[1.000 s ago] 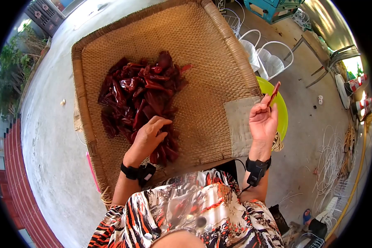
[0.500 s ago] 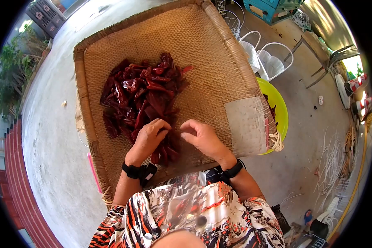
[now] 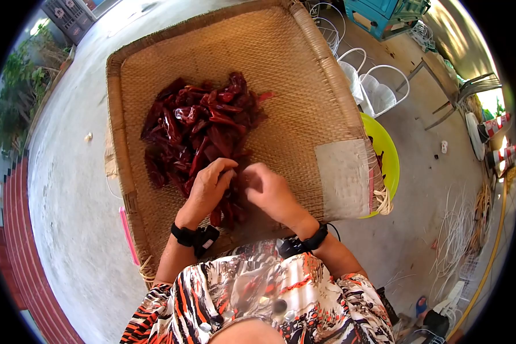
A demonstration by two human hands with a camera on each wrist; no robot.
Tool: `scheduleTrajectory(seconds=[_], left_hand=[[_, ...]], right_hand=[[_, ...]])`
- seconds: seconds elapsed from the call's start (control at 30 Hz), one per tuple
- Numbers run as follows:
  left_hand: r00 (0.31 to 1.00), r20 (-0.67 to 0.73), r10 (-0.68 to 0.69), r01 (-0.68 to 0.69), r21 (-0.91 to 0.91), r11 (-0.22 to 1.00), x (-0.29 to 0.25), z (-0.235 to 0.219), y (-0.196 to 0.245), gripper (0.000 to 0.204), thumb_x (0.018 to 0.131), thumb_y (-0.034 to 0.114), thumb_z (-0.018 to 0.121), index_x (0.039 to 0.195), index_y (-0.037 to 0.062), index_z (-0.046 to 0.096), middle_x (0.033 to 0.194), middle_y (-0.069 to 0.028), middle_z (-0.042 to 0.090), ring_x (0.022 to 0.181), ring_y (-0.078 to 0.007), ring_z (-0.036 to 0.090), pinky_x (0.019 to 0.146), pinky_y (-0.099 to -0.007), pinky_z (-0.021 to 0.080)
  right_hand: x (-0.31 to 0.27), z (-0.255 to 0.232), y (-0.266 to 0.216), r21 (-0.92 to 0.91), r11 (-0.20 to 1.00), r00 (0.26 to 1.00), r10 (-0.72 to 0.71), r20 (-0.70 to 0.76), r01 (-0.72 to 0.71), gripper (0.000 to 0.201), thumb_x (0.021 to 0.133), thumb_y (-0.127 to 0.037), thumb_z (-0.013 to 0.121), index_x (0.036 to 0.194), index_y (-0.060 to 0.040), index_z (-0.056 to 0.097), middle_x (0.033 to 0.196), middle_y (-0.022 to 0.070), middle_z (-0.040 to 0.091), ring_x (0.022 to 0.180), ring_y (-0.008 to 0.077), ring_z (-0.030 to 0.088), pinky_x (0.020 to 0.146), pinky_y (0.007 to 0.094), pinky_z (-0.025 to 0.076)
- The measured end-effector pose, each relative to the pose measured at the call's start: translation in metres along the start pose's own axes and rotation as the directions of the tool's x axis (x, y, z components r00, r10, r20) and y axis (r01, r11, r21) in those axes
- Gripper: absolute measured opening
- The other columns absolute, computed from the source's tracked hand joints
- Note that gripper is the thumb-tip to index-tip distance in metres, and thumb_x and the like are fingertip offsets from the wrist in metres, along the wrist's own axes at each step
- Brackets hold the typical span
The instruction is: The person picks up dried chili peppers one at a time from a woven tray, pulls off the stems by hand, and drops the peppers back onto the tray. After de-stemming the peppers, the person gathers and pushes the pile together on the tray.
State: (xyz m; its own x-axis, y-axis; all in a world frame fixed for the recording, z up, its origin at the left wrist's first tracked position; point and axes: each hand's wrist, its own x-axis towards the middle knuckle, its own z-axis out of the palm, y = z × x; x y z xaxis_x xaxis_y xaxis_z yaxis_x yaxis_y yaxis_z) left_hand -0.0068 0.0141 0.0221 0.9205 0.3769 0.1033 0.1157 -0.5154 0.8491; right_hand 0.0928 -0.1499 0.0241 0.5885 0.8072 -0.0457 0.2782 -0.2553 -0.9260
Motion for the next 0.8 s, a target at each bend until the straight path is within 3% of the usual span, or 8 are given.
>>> scheduleTrajectory(seconds=[0.07, 0.13, 0.27, 0.43, 0.47, 0.57, 0.67, 0.8], left_hand=[[0.998, -0.003, -0.056, 0.056, -0.045, 0.997, 0.000, -0.001, 0.006, 0.017, 0.089, 0.011, 0.062, 0.103, 0.0026, 0.063, 0.095, -0.0141, 0.066, 0.082, -0.0285, 0.066, 0.071, -0.0352, 0.052], [0.997, 0.076, -0.004, 0.011, -0.091, 0.996, -0.002, -0.003, 0.012, 0.016, 0.091, 0.012, 0.063, 0.103, 0.0009, 0.063, 0.089, -0.0099, 0.064, 0.076, -0.0175, 0.061, 0.067, -0.0301, 0.049], [0.972, 0.226, 0.066, -0.021, -0.198, 0.980, -0.002, -0.003, 0.011, 0.017, 0.091, 0.013, 0.065, 0.103, 0.0006, 0.063, 0.084, -0.0055, 0.061, 0.071, -0.0107, 0.056, 0.065, -0.0255, 0.047], [0.949, 0.302, -0.091, 0.215, -0.408, 0.887, -0.003, -0.004, 0.011, 0.018, 0.090, 0.011, 0.066, 0.105, 0.0012, 0.063, 0.085, -0.0041, 0.060, 0.073, -0.0095, 0.056, 0.066, -0.0244, 0.047], [0.945, 0.304, -0.124, 0.253, -0.433, 0.865, -0.002, -0.002, 0.010, 0.019, 0.090, 0.010, 0.066, 0.106, 0.0014, 0.063, 0.086, -0.0043, 0.061, 0.073, -0.0093, 0.056, 0.066, -0.0243, 0.047], [0.989, 0.134, 0.053, -0.028, -0.181, 0.983, 0.001, 0.001, 0.008, 0.022, 0.089, 0.010, 0.067, 0.109, 0.0022, 0.064, 0.088, -0.0041, 0.060, 0.073, -0.0103, 0.056, 0.065, -0.0252, 0.046], [0.973, 0.224, 0.051, -0.045, -0.032, 0.998, -0.001, 0.001, 0.001, 0.027, 0.085, 0.010, 0.070, 0.111, 0.0044, 0.065, 0.087, -0.0051, 0.058, 0.072, -0.0162, 0.057, 0.065, -0.0285, 0.047], [0.957, 0.277, 0.087, -0.134, 0.155, 0.979, -0.004, 0.008, -0.003, 0.029, 0.081, 0.008, 0.071, 0.110, 0.0066, 0.065, 0.083, -0.0070, 0.054, 0.074, -0.0229, 0.058, 0.066, -0.0329, 0.048]], right_hand=[[0.002, -0.007, 0.002, 0.382, 0.921, 0.996, 0.084, 0.007, -0.081, 0.028, 0.086, -0.006, 0.066, 0.112, -0.0057, 0.056, 0.093, 0.0024, 0.061, 0.083, 0.0105, 0.061, 0.074, 0.0265, 0.053], [0.001, -0.010, -0.002, 0.643, 0.755, 0.989, 0.145, 0.030, -0.130, 0.020, 0.091, -0.004, 0.062, 0.110, -0.0050, 0.056, 0.098, -0.0003, 0.059, 0.087, 0.0065, 0.057, 0.075, 0.0219, 0.052], [0.001, -0.004, 0.007, 0.719, 0.679, 0.984, 0.169, 0.050, -0.152, 0.017, 0.092, -0.007, 0.062, 0.108, -0.0063, 0.057, 0.096, 0.0001, 0.061, 0.083, 0.0065, 0.057, 0.073, 0.0227, 0.052], [0.002, -0.005, 0.020, 0.730, 0.665, 0.985, 0.152, 0.075, -0.158, 0.015, 0.093, -0.011, 0.061, 0.107, -0.0074, 0.058, 0.094, 0.0036, 0.065, 0.077, 0.0106, 0.061, 0.073, 0.0249, 0.053], [0.001, -0.010, 0.018, 0.730, 0.673, 0.986, 0.166, 0.011, -0.121, 0.015, 0.093, -0.011, 0.060, 0.107, -0.0071, 0.058, 0.092, 0.0033, 0.065, 0.076, 0.0099, 0.061, 0.072, 0.0246, 0.053], [-0.001, -0.044, 0.007, 0.764, 0.645, 0.960, 0.199, -0.197, 0.023, 0.015, 0.094, -0.010, 0.060, 0.108, -0.0068, 0.059, 0.088, 0.0033, 0.065, 0.074, 0.0090, 0.060, 0.070, 0.0251, 0.053], [-0.007, -0.096, 0.022, 0.815, 0.520, 0.892, 0.198, -0.406, 0.255, 0.014, 0.095, -0.012, 0.060, 0.108, -0.0076, 0.060, 0.088, 0.0039, 0.065, 0.073, 0.0106, 0.060, 0.067, 0.0272, 0.055], [-0.020, -0.161, 0.051, 0.873, 0.113, 0.819, 0.308, -0.484, 0.474, 0.019, 0.096, -0.017, 0.059, 0.111, -0.0055, 0.061, 0.090, 0.0023, 0.065, 0.074, 0.0112, 0.059, 0.070, 0.0273, 0.053]])
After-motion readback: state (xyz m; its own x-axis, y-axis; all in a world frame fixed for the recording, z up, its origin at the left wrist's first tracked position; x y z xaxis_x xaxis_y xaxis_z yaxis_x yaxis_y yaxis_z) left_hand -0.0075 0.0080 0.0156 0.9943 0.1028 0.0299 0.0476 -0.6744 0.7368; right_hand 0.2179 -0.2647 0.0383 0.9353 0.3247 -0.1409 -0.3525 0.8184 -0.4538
